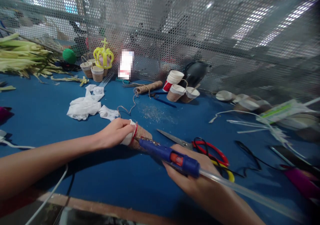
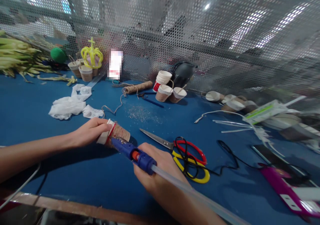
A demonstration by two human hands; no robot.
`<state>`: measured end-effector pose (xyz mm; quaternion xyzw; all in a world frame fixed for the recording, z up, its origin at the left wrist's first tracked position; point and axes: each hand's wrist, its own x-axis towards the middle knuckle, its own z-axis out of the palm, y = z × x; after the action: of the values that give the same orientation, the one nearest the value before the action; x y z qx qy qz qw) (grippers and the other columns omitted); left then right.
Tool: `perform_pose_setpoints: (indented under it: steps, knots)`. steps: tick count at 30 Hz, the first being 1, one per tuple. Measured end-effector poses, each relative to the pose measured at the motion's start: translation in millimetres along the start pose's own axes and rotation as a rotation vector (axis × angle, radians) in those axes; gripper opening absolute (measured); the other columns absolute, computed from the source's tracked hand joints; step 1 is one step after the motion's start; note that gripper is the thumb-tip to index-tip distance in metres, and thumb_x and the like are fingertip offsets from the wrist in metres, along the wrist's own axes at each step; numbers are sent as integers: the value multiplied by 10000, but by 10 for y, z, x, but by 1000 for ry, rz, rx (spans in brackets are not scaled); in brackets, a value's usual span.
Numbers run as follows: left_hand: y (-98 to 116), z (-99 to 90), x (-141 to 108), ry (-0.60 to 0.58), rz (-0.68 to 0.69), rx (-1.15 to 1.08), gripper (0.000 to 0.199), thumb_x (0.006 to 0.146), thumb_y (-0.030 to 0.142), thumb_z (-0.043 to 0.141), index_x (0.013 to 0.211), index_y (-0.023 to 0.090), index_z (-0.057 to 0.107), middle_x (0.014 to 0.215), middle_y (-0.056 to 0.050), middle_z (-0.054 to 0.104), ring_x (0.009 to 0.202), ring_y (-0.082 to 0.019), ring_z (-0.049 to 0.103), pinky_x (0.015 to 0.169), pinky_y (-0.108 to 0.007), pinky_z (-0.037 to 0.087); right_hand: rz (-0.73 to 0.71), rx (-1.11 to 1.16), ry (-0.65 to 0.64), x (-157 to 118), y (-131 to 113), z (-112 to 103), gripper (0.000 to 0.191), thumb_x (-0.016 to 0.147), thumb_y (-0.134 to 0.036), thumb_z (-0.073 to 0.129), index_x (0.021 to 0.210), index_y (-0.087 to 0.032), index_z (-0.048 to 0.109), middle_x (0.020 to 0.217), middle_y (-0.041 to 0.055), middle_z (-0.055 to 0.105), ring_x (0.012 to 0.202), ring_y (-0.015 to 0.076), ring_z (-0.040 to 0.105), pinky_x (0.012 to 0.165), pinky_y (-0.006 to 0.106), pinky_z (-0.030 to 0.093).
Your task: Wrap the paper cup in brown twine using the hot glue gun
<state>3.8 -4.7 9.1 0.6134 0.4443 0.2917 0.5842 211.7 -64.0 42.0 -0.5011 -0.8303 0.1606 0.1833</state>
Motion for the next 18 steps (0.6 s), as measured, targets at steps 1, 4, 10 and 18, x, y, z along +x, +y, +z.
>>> perform_pose_setpoints:
  steps: [1, 4, 10, 18]
  knots:
    - [0, 0, 2, 9, -3, -2, 293, 754, 288, 415, 765, 114, 650, 671, -18, 636, 571, -124, 538, 523, -200, 416, -2, 3, 3, -5, -7, 8, 132, 738, -141, 442, 632, -218, 463, 560, -3, 521, 491, 135, 468, 488, 271, 366]
    - [5, 1, 11, 28, -12, -14, 259, 742, 268, 430, 699, 116, 635, 611, -7, 614, 531, -110, 517, 506, -193, 408, 4, 19, -11, -23, -28, 24, 120, 744, -137, 447, 650, -210, 463, 583, -6, 521, 514, 134, 476, 512, 272, 373]
    - [29, 14, 23, 12, -54, -119, 246, 744, 223, 422, 691, 126, 641, 549, 14, 593, 475, -90, 502, 488, -182, 406, 2, 29, -62, -35, -47, 29, 119, 725, -114, 453, 654, -209, 457, 592, -13, 527, 526, 126, 482, 511, 260, 370]
    - [-3, 12, 20, 16, -36, -120, 248, 739, 237, 435, 724, 122, 654, 651, -14, 637, 549, -112, 539, 517, -197, 420, 18, 39, 8, -16, -40, 6, 128, 743, -155, 437, 634, -221, 452, 560, -8, 513, 492, 138, 467, 484, 279, 365]
